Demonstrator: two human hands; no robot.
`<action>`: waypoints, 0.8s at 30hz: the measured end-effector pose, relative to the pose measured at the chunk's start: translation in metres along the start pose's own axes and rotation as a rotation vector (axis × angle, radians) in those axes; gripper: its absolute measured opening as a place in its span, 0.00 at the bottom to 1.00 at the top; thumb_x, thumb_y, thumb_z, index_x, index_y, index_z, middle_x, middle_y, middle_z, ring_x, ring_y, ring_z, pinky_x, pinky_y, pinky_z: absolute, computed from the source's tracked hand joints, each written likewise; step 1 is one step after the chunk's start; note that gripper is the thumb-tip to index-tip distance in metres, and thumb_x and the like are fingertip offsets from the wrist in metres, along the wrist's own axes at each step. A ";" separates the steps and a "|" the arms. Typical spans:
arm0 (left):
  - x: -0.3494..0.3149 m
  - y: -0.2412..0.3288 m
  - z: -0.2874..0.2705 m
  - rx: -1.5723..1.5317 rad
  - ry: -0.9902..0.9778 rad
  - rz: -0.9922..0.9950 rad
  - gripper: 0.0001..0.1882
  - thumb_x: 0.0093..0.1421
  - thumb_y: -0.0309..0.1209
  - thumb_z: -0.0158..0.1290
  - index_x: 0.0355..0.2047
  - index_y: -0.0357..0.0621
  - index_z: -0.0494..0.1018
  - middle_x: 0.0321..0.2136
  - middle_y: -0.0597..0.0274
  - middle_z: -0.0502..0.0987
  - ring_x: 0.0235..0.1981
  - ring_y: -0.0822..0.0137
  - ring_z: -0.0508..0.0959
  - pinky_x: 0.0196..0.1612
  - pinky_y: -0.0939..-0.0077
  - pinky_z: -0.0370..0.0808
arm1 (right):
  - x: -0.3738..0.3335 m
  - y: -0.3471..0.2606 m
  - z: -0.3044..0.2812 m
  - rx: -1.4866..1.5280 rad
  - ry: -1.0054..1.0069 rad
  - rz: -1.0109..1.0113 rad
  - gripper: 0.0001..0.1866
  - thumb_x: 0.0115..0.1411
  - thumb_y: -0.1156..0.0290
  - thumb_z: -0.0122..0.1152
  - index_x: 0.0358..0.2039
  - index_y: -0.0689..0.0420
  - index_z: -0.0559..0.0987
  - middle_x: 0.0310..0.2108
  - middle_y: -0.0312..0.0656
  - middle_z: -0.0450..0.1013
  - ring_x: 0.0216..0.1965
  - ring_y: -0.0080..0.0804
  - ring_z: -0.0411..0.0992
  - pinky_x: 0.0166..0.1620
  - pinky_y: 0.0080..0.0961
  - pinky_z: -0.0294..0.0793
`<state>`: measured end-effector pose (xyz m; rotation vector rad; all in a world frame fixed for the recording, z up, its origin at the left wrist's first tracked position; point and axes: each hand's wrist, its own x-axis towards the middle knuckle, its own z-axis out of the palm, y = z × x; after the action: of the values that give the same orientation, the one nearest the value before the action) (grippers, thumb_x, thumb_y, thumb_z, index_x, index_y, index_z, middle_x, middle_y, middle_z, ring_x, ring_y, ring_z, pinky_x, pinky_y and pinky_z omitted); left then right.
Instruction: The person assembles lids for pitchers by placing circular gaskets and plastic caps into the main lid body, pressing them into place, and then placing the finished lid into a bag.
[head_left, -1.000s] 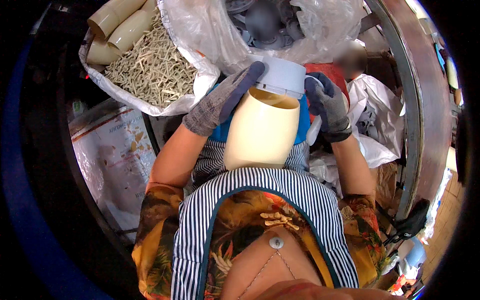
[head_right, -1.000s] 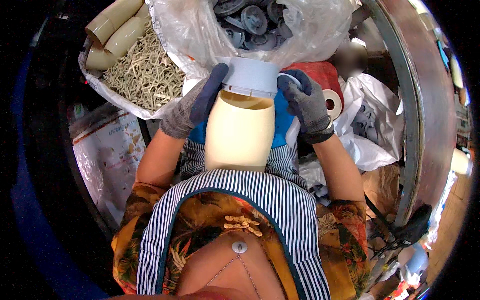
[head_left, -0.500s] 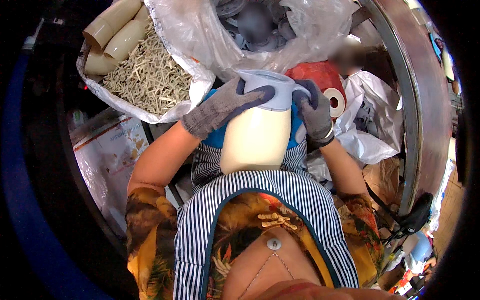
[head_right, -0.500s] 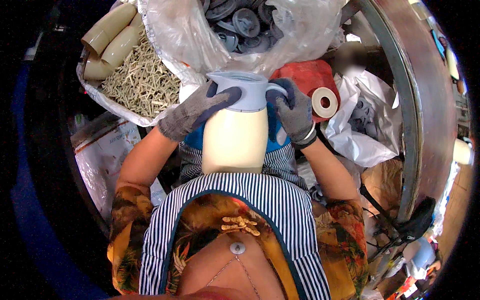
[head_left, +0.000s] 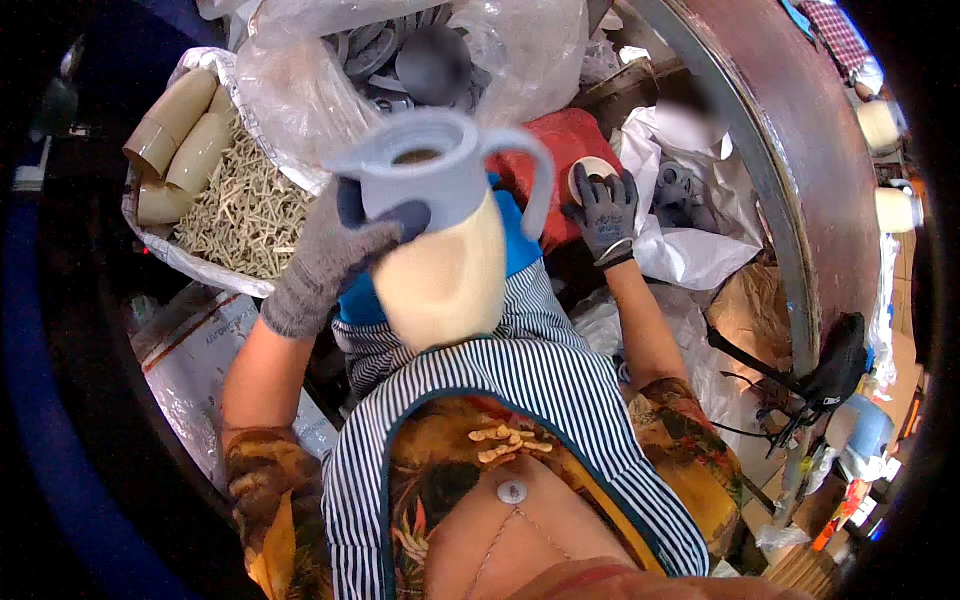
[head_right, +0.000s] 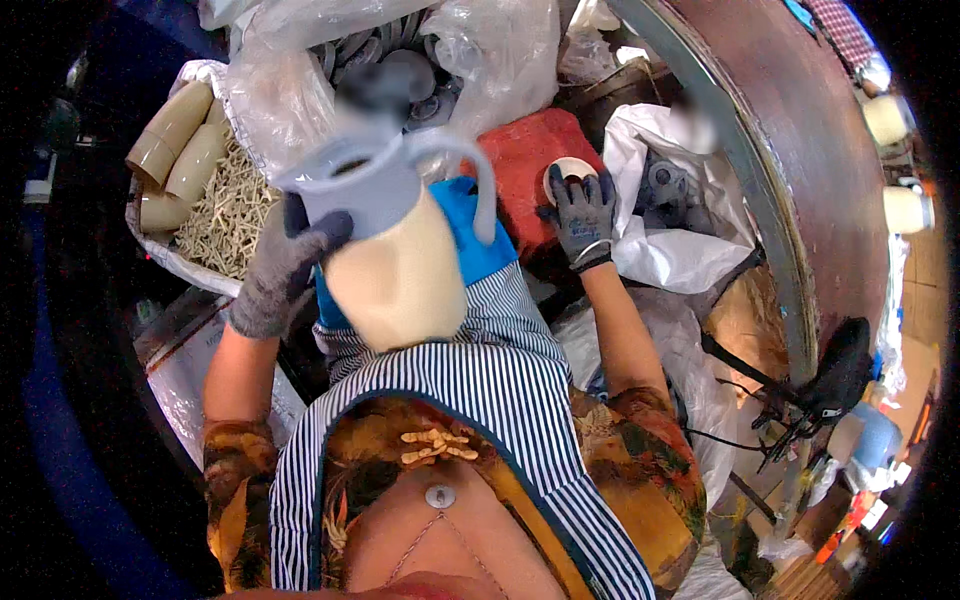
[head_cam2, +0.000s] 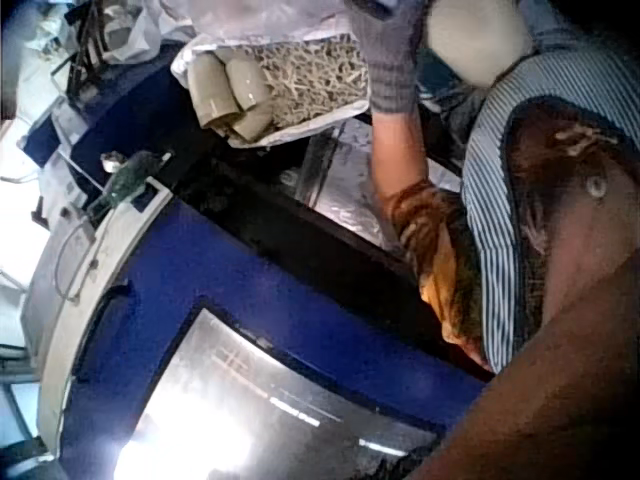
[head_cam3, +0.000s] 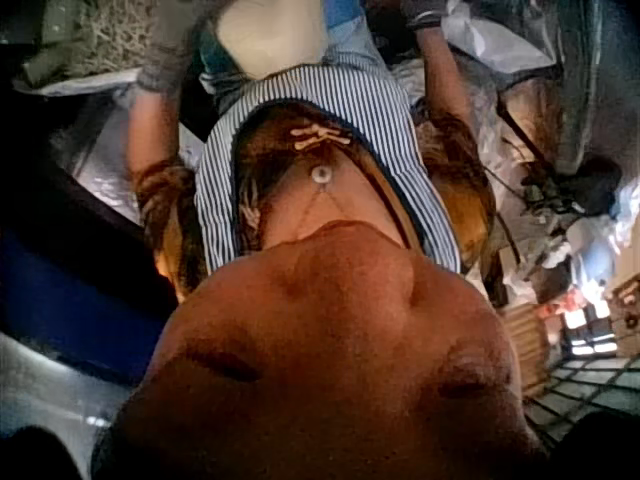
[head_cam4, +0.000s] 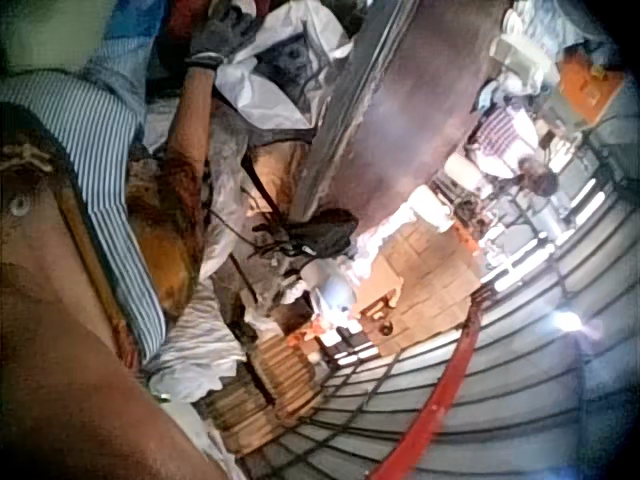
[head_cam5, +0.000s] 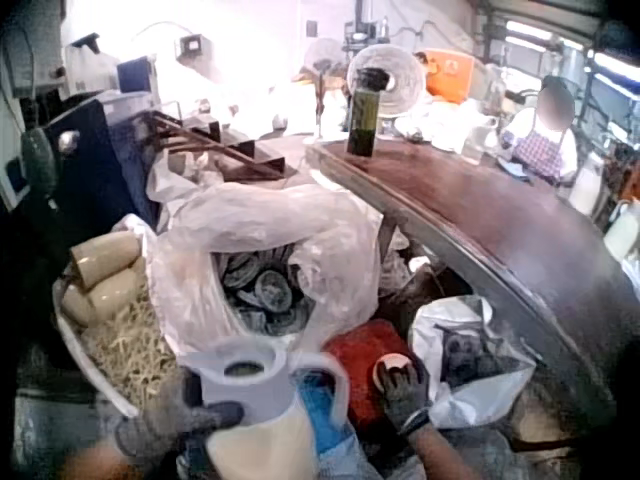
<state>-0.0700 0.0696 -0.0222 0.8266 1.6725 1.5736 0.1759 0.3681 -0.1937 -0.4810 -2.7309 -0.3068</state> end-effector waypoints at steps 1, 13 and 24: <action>0.009 0.022 0.014 -0.055 0.019 0.047 0.43 0.44 0.38 0.71 0.58 0.34 0.64 0.50 0.55 0.74 0.52 0.65 0.73 0.56 0.68 0.70 | 0.004 0.002 -0.010 0.203 -0.004 0.147 0.33 0.60 0.51 0.59 0.63 0.50 0.67 0.46 0.48 0.73 0.45 0.45 0.69 0.54 0.38 0.67; 0.121 -0.094 0.157 0.482 0.078 0.597 0.55 0.39 0.50 0.71 0.64 0.43 0.58 0.58 0.50 0.67 0.61 0.52 0.67 0.63 0.58 0.64 | 0.028 0.030 -0.204 1.022 0.445 0.573 0.29 0.60 0.68 0.63 0.60 0.64 0.66 0.59 0.49 0.65 0.59 0.38 0.65 0.60 0.33 0.65; 0.126 -0.085 0.157 0.731 0.128 0.587 0.56 0.40 0.60 0.66 0.64 0.45 0.58 0.61 0.50 0.62 0.64 0.44 0.59 0.67 0.47 0.53 | 0.141 0.020 -0.214 1.097 0.329 0.276 0.20 0.61 0.64 0.61 0.50 0.63 0.77 0.37 0.43 0.79 0.41 0.28 0.78 0.45 0.29 0.76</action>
<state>-0.0104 0.2564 -0.1192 1.7421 2.2790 1.3628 0.1232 0.3698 0.0578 -0.4033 -2.0474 1.0264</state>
